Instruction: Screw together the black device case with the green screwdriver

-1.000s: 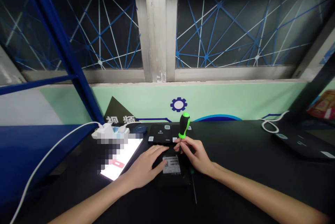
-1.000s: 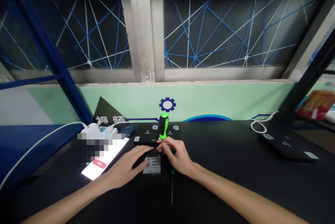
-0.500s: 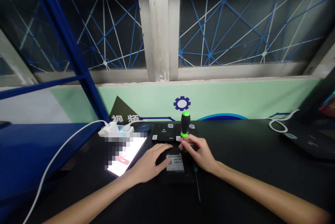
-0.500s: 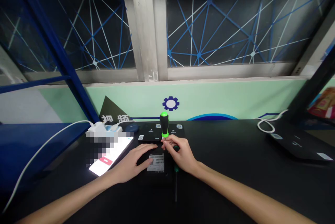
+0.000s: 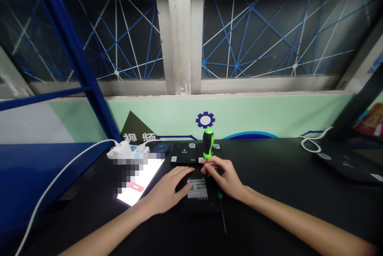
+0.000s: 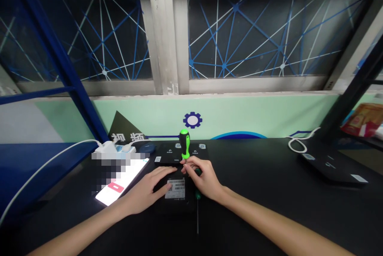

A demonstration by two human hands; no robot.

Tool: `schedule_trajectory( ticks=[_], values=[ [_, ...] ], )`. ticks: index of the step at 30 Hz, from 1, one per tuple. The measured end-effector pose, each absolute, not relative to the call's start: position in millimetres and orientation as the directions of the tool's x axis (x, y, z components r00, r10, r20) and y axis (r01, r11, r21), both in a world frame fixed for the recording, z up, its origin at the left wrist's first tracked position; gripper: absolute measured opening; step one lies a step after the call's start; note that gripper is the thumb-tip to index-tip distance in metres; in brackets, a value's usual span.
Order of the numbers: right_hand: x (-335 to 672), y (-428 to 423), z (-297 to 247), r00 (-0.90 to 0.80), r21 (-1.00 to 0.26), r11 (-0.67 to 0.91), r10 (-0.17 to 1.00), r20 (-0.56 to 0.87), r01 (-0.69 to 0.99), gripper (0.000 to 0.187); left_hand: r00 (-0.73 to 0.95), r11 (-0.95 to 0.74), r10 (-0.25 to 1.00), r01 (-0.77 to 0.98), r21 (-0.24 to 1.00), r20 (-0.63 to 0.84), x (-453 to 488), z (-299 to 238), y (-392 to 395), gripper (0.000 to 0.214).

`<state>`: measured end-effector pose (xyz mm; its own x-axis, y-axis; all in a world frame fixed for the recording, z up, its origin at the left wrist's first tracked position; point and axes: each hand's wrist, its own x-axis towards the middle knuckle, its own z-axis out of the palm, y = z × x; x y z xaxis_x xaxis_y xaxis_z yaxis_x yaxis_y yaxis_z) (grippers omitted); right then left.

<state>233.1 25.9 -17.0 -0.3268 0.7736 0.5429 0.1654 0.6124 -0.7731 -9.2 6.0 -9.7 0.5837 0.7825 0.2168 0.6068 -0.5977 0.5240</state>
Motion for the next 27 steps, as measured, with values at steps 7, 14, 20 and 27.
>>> schedule_trajectory(
  ticks=[7, 14, 20, 27],
  values=[
    [231.1, 26.2, -18.7, -0.299, -0.77, 0.607, 0.785, 0.542, 0.196, 0.02, 0.598, -0.605, 0.776, 0.611, 0.51, 0.203, -8.8, -6.4, 5.8, 0.046],
    [231.4, 24.8, -16.0, -0.312, -0.762, 0.612, 0.781, 0.541, 0.212, 0.024, 0.6, -0.61, 0.774, 0.623, 0.49, 0.202, -8.4, -6.9, 5.4, 0.047],
    [233.5, 24.2, -13.1, -0.359, -0.741, 0.642, 0.75, 0.555, 0.197, 0.026, 0.61, -0.624, 0.764, 0.619, 0.476, 0.208, -9.9, -7.0, 5.9, 0.046],
    [233.1, 26.9, -18.0, -0.328, -0.749, 0.632, 0.763, 0.557, 0.197, 0.022, 0.607, -0.619, 0.767, 0.617, 0.485, 0.207, -10.8, -7.3, 6.0, 0.047]
  ],
)
